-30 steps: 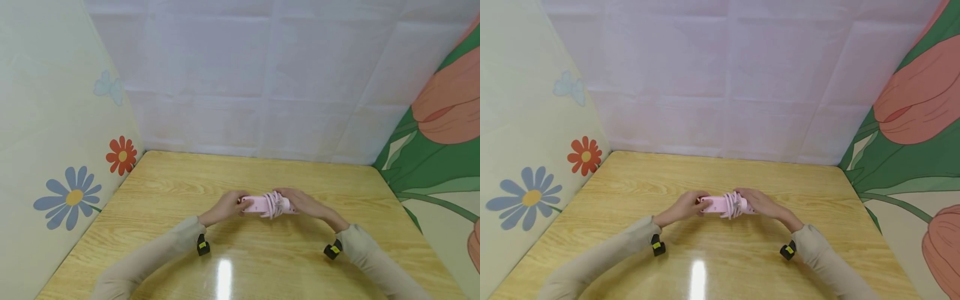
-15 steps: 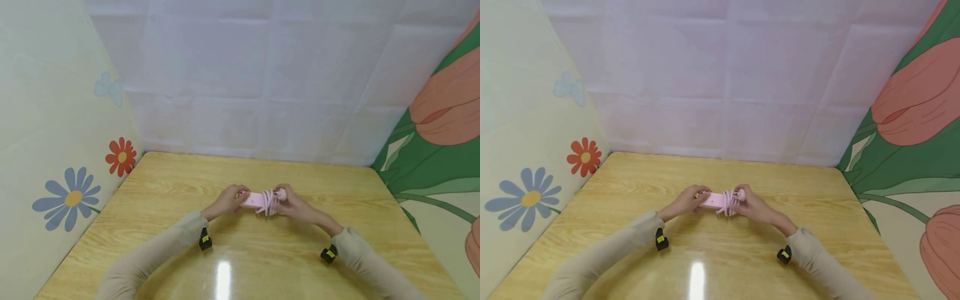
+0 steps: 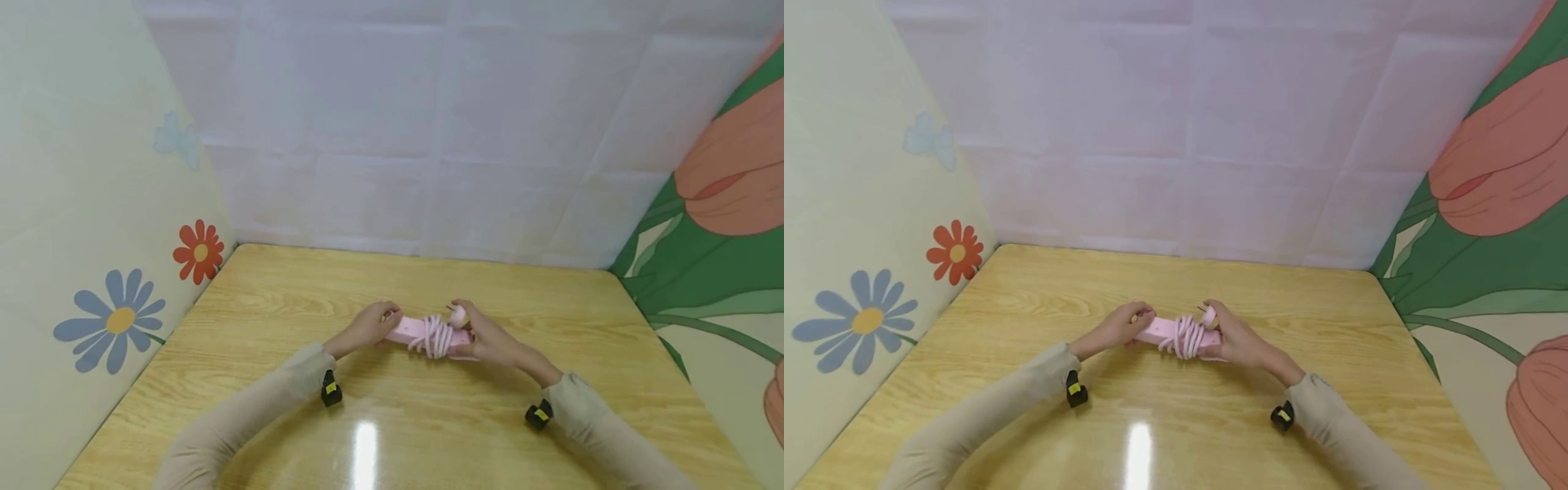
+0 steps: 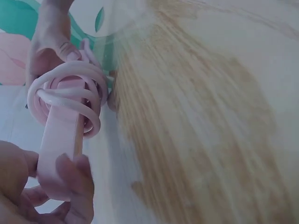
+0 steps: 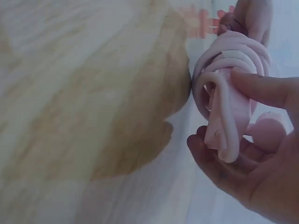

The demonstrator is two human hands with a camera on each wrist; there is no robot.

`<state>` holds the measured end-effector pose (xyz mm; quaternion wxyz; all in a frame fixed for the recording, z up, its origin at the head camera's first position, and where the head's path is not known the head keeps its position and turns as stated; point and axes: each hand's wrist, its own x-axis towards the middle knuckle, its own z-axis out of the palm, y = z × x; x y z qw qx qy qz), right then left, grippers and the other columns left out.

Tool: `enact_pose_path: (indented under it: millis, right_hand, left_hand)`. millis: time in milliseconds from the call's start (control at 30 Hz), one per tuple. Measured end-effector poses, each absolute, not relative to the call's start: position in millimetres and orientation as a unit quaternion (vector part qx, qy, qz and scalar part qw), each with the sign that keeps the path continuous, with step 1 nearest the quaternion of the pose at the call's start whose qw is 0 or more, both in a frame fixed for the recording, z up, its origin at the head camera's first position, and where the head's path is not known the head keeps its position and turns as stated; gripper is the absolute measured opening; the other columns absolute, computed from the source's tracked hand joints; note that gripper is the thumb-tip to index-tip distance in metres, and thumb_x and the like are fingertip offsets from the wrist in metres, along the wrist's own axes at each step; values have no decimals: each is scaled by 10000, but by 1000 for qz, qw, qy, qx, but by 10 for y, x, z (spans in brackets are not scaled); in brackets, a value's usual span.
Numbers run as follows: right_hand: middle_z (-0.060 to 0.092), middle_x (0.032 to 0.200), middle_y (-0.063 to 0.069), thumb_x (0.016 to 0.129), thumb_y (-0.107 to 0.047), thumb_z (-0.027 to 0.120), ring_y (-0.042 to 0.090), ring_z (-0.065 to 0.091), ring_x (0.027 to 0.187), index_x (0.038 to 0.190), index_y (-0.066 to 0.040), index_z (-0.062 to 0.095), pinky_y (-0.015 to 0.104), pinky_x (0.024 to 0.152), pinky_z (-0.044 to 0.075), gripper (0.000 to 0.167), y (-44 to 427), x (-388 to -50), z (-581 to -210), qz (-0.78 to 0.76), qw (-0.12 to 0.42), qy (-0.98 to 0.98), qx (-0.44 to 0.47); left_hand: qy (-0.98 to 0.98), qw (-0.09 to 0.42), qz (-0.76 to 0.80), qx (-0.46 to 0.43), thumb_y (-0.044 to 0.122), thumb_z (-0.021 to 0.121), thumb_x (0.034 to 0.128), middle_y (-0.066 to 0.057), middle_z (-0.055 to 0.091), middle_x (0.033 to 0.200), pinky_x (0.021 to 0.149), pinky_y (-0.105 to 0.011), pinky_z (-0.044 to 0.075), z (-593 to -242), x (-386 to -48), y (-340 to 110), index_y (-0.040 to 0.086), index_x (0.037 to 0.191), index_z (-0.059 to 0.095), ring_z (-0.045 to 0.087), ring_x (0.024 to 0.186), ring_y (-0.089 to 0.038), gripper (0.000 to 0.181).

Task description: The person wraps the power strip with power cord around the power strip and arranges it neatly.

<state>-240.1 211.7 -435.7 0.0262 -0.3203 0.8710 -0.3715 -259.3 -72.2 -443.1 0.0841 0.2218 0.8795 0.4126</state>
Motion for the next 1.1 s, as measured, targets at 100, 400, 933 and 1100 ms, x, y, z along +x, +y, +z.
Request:
enact_pose_path:
  millis: [100, 400, 933, 1100]
  right_hand:
    - [522, 1251, 251, 790, -218, 853, 323, 578, 1012, 1494, -22, 218, 457, 809, 521, 969, 2126, -2434, -4340, -375, 49, 873, -307]
    - [238, 1446, 344, 773, -260, 864, 475, 359, 1296, 1515, 60, 78, 612, 1052, 333, 1127, 2154, -2475, -4404, -414, 70, 865, -275]
    - [229, 1427, 407, 858, -210, 793, 534, 359, 1255, 1453, 127, 244, 619, 941, 445, 877, 2230, -2444, -4401, -360, 43, 875, -322]
    - [170, 1430, 411, 928, -209, 717, 538, 406, 1198, 1478, 123, 176, 548, 866, 519, 841, 2274, -2418, -4340, -364, 76, 873, -315]
  left_hand:
    - [885, 97, 386, 242, 311, 561, 1022, -112, 626, 1042, 539, -295, 519, -4475, -2581, -744, 11, 1255, 590, 584, 625, -155, 381]
    - [905, 79, 304, 288, 276, 759, 882, -170, 546, 1320, 950, -470, 476, -4480, -2509, -749, 50, 1423, 489, 545, 1153, -305, 645]
    - [905, 76, 297, 296, -56, 817, 706, -183, 563, 1240, 904, -450, 505, -4475, -2500, -767, 19, 1348, 547, 565, 1073, -308, 700]
    - [906, 94, 303, 278, 10, 845, 716, -190, 543, 1291, 916, -446, 503, -4437, -2504, -799, 38, 1395, 512, 557, 1099, -309, 757]
